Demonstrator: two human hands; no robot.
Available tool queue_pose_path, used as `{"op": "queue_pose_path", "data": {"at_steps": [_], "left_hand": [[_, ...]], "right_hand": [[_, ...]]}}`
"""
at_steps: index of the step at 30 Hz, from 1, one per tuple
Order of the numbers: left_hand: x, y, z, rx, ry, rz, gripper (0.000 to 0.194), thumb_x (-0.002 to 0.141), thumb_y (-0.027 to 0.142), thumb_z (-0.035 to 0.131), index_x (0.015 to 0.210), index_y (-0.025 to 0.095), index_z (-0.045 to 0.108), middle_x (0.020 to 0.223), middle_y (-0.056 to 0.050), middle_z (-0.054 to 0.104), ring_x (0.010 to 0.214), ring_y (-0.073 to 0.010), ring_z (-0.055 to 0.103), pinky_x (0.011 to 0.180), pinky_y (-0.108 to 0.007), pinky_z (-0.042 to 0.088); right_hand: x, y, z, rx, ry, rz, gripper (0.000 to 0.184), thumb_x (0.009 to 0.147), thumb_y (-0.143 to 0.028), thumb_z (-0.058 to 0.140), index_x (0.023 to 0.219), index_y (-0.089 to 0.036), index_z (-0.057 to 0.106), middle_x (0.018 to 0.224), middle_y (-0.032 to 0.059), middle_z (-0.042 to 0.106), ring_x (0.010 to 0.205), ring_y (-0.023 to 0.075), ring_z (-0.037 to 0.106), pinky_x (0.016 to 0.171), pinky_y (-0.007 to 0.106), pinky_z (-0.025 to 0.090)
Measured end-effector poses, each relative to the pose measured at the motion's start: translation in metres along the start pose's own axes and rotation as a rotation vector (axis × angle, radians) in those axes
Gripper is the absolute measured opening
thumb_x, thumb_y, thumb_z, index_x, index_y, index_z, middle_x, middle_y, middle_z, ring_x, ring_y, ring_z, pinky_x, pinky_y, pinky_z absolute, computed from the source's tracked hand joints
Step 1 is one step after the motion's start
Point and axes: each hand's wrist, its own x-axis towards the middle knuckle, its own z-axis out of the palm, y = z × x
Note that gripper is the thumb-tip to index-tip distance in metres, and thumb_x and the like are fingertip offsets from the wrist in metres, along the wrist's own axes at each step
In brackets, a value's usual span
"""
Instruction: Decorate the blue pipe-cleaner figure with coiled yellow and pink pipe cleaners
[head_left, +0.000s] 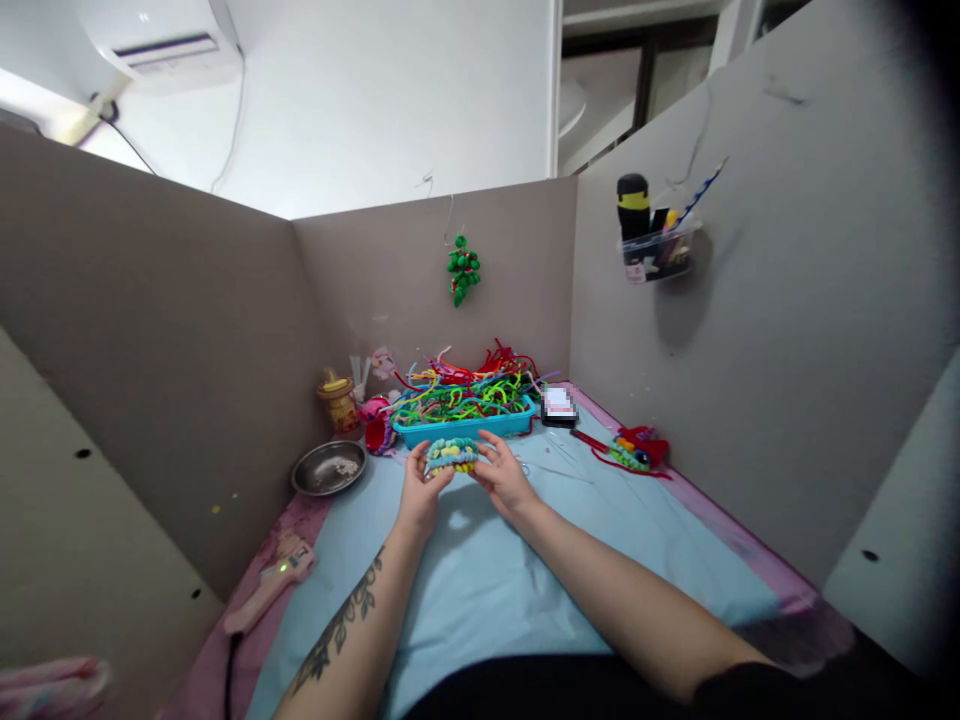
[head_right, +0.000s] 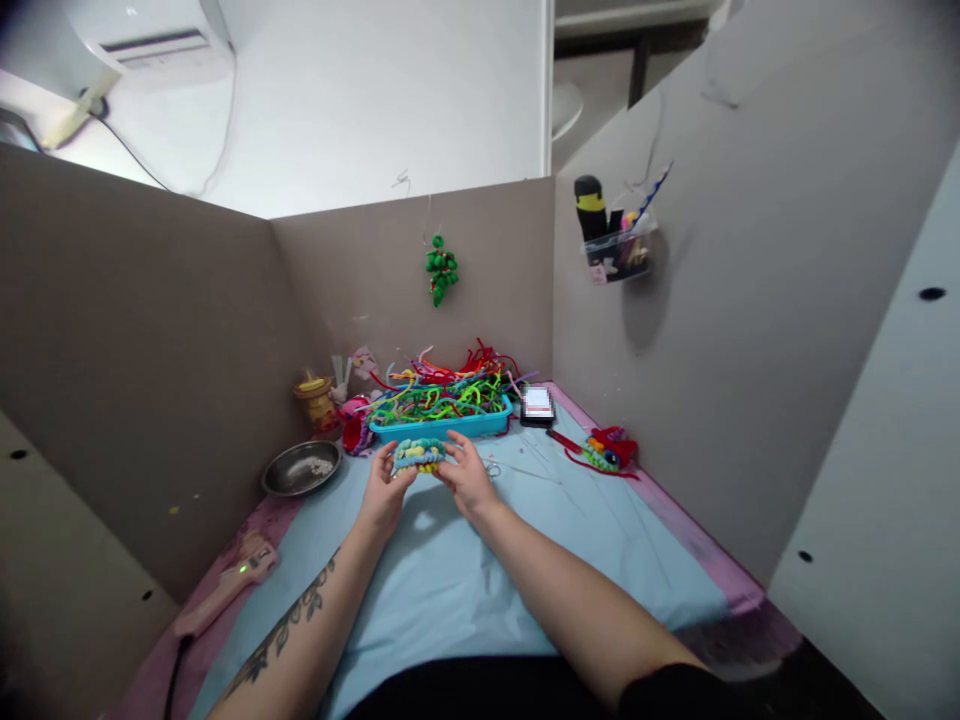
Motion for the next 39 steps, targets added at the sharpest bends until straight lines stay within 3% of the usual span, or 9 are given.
{"op": "queue_pose_path", "data": {"at_steps": [10, 20, 24, 30, 35, 39], "left_hand": [[0.0, 0.002, 0.0, -0.006, 0.013, -0.028, 0.065, 0.062, 0.026, 0.077, 0.119, 0.024, 0.046, 0.116, -0.008, 0.055, 0.108, -0.0233, 0.055, 0.092, -0.036, 0.041], [-0.003, 0.002, 0.001, 0.078, -0.015, 0.002, 0.062, 0.065, 0.025, 0.074, 0.12, 0.024, 0.046, 0.116, -0.008, 0.055, 0.104, -0.0223, 0.056, 0.091, -0.036, 0.043], [-0.001, 0.004, -0.003, -0.092, -0.069, -0.072, 0.064, 0.067, 0.02, 0.07, 0.124, 0.028, 0.043, 0.124, -0.007, 0.051, 0.111, -0.0218, 0.053, 0.094, -0.035, 0.041], [0.001, 0.007, -0.008, -0.23, -0.093, -0.135, 0.068, 0.061, 0.009, 0.067, 0.123, 0.027, 0.044, 0.123, -0.006, 0.053, 0.105, -0.0186, 0.057, 0.092, -0.033, 0.042], [0.003, 0.007, -0.009, -0.216, -0.037, -0.193, 0.07, 0.056, 0.004, 0.064, 0.12, 0.023, 0.044, 0.123, -0.008, 0.053, 0.099, -0.0176, 0.059, 0.085, -0.03, 0.047], [0.008, 0.0, -0.018, -0.028, 0.017, -0.327, 0.077, 0.05, -0.002, 0.059, 0.121, 0.022, 0.042, 0.128, -0.012, 0.049, 0.091, -0.0174, 0.061, 0.07, -0.024, 0.05]], "right_hand": [[0.001, -0.001, -0.002, 0.019, -0.034, 0.001, 0.064, 0.052, -0.013, 0.075, 0.11, -0.03, 0.052, 0.11, 0.0023, 0.056, 0.091, 0.0168, 0.059, 0.081, 0.033, 0.048], [0.001, 0.002, -0.001, -0.035, 0.009, -0.025, 0.068, 0.049, -0.013, 0.077, 0.11, -0.029, 0.051, 0.107, 0.0017, 0.057, 0.087, 0.0159, 0.059, 0.081, 0.032, 0.047], [0.002, 0.0, -0.004, 0.03, -0.005, -0.011, 0.065, 0.051, -0.011, 0.074, 0.11, -0.03, 0.052, 0.108, 0.0013, 0.057, 0.091, 0.0167, 0.059, 0.083, 0.033, 0.047], [0.001, -0.005, -0.004, 0.111, -0.039, 0.031, 0.063, 0.051, -0.006, 0.065, 0.109, -0.029, 0.053, 0.108, 0.0005, 0.057, 0.092, 0.0163, 0.059, 0.082, 0.032, 0.046], [0.008, -0.001, -0.01, 0.031, -0.028, 0.096, 0.065, 0.047, -0.001, 0.058, 0.107, -0.028, 0.053, 0.108, 0.0012, 0.058, 0.091, 0.0175, 0.059, 0.076, 0.03, 0.048], [0.016, 0.005, -0.023, -0.157, -0.042, 0.23, 0.066, 0.043, 0.0, 0.053, 0.104, -0.024, 0.055, 0.109, 0.0037, 0.058, 0.086, 0.0188, 0.061, 0.068, 0.028, 0.048]]}}
